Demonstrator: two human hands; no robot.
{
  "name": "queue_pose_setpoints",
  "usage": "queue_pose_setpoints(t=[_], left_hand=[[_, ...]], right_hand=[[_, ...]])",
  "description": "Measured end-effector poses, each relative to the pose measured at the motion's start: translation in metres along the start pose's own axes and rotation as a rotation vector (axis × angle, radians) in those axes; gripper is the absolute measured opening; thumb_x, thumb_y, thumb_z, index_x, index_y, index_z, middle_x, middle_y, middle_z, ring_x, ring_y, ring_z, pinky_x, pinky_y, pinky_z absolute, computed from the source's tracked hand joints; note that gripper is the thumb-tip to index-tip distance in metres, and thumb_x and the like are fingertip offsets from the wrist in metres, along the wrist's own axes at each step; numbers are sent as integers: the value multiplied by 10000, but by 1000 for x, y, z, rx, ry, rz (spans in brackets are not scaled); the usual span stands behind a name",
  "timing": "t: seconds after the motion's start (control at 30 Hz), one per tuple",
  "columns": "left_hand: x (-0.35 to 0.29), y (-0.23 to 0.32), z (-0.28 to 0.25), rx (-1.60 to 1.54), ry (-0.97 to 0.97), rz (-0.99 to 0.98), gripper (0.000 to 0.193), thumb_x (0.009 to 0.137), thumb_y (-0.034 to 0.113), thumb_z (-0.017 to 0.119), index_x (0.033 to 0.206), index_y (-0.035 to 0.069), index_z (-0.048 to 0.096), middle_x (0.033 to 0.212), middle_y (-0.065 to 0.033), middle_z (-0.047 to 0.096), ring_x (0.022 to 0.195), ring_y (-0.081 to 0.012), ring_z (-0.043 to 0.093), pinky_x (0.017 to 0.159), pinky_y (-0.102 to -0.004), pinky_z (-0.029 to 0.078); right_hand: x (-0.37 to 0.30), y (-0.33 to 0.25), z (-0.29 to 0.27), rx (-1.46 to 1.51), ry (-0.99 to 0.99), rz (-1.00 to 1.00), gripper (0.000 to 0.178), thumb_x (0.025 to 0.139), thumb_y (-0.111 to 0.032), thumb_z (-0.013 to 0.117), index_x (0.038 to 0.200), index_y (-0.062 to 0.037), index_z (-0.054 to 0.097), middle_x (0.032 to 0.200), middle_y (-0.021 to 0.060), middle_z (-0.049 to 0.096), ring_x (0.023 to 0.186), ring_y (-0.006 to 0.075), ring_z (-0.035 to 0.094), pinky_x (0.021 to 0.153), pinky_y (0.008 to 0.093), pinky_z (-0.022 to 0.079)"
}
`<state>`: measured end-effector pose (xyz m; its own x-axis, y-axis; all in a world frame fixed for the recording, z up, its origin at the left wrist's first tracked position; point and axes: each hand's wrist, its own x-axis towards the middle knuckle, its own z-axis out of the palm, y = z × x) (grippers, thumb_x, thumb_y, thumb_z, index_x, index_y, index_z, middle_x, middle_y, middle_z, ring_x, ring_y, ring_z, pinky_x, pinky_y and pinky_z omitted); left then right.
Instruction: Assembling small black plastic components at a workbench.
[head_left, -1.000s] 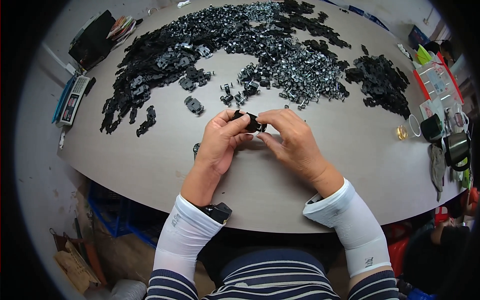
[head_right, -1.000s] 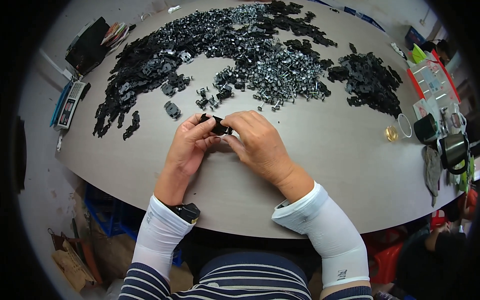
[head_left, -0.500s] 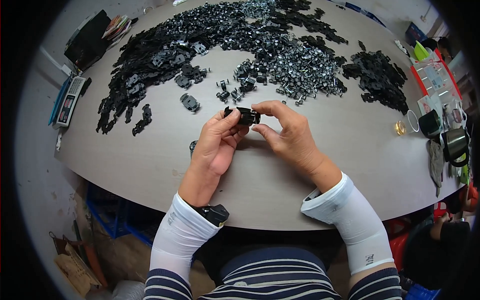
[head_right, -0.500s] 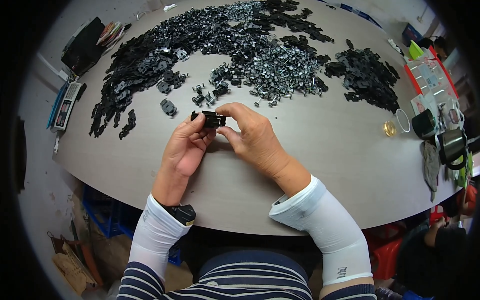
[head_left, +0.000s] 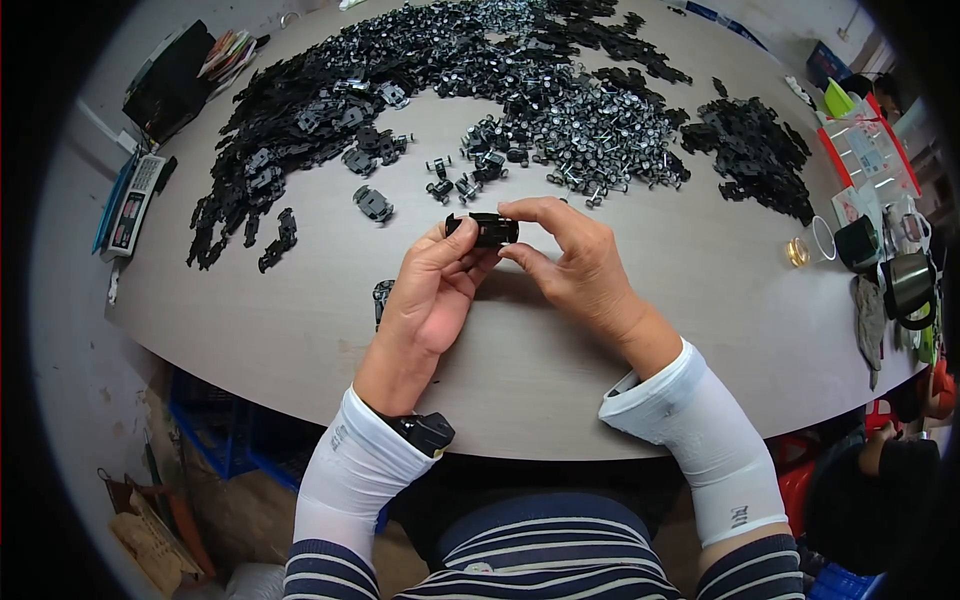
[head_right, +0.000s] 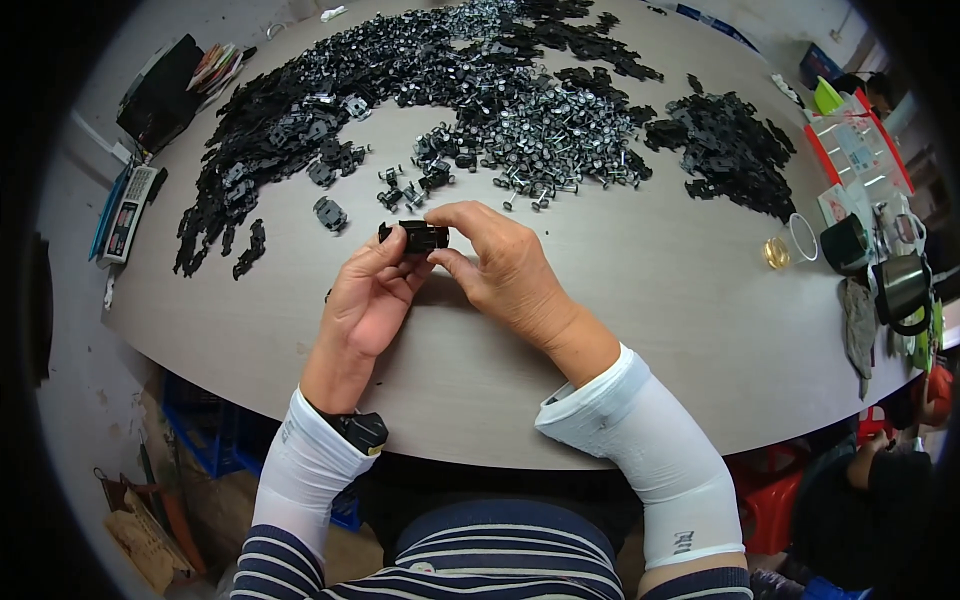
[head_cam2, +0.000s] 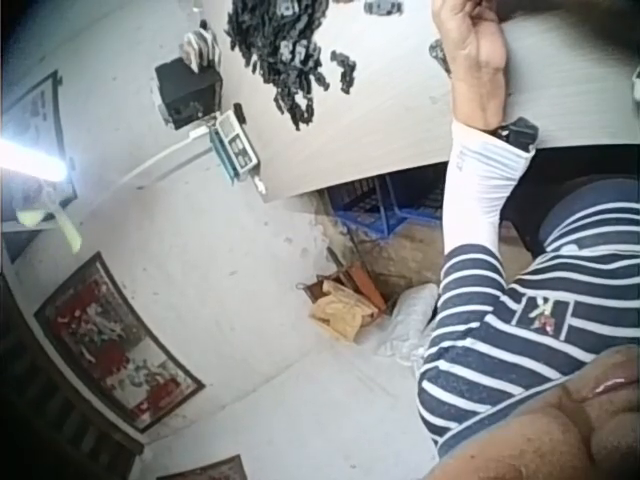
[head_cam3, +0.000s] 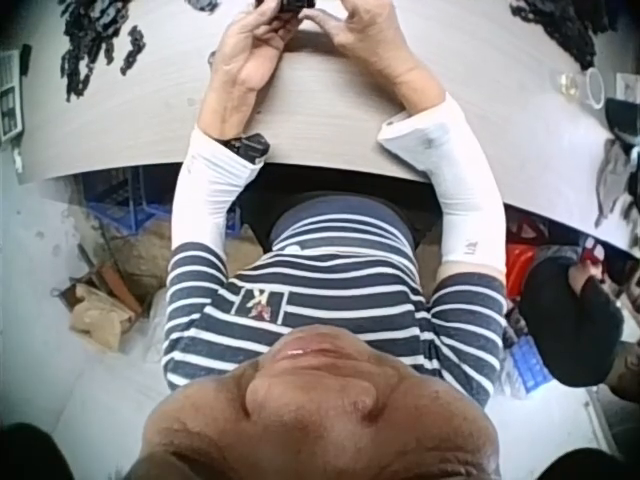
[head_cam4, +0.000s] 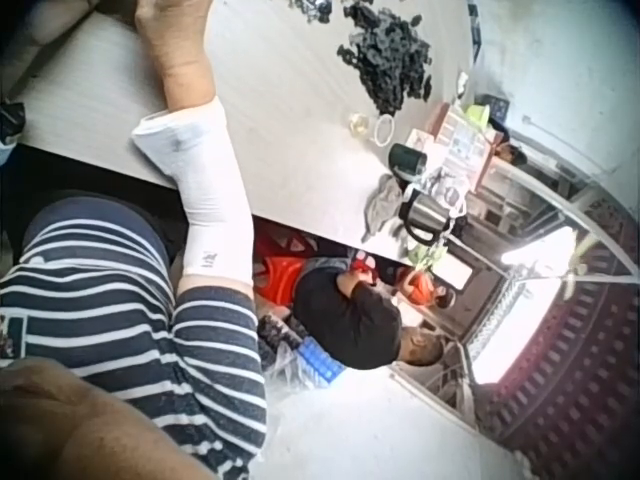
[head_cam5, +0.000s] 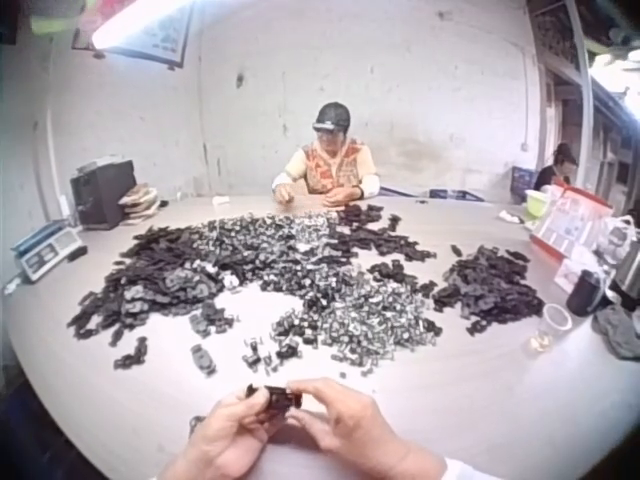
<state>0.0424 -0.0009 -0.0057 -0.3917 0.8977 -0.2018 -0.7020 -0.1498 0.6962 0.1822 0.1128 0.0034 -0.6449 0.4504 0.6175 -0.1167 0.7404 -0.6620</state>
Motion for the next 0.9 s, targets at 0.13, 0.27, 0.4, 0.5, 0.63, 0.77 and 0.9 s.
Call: queue_pose_setpoints(t=[0.13,0.27,0.4,0.5,0.63,0.77,0.9], left_hand=[[3,-2,-8,10,-21,-18,170,958,181,636,1065,53,603,1017,-63,676,939,-146,639,895,-300,514],[5,5,-3,110,-2,-21,148,953,177,638,1020,55,586,977,-63,677,888,-140,635,866,-304,510],[3,11,-1,196,131,47,139,961,177,618,1027,64,571,955,-64,679,837,-161,654,764,-322,546],[8,13,-1,180,121,49,151,965,196,615,1025,66,568,948,-56,676,834,-159,655,751,-320,550],[9,13,-5,227,132,11,176,971,224,609,1025,62,565,926,-56,675,825,-163,668,688,-292,555],[8,13,-2,259,98,-28,201,977,246,598,1028,55,560,906,-71,673,793,-180,685,631,-271,558],[10,12,-3,242,126,-17,203,977,251,603,1061,68,588,905,-63,669,792,-194,694,613,-271,565]], right_hand=[[-1,-3,-1,-8,-7,17,357,776,-43,755,1110,-59,629,1035,101,683,880,272,679,727,339,556],[3,-1,-12,20,-51,93,343,808,-83,749,1134,-49,646,1006,102,707,878,223,694,726,302,555],[7,36,-48,-78,59,479,191,835,-101,725,1007,-22,701,925,106,728,829,167,693,734,290,546],[3,52,-72,-294,100,553,156,823,-68,704,972,-24,709,915,112,715,783,188,684,736,306,544],[5,56,-57,-339,32,337,114,809,-71,695,916,-35,710,853,110,664,758,247,651,710,360,529],[13,52,-48,-425,-90,348,97,825,-113,695,890,-41,694,871,110,652,833,277,644,756,380,516],[32,49,-18,-382,-172,141,94,835,-100,671,918,-57,682,913,104,643,890,304,637,790,401,520]])
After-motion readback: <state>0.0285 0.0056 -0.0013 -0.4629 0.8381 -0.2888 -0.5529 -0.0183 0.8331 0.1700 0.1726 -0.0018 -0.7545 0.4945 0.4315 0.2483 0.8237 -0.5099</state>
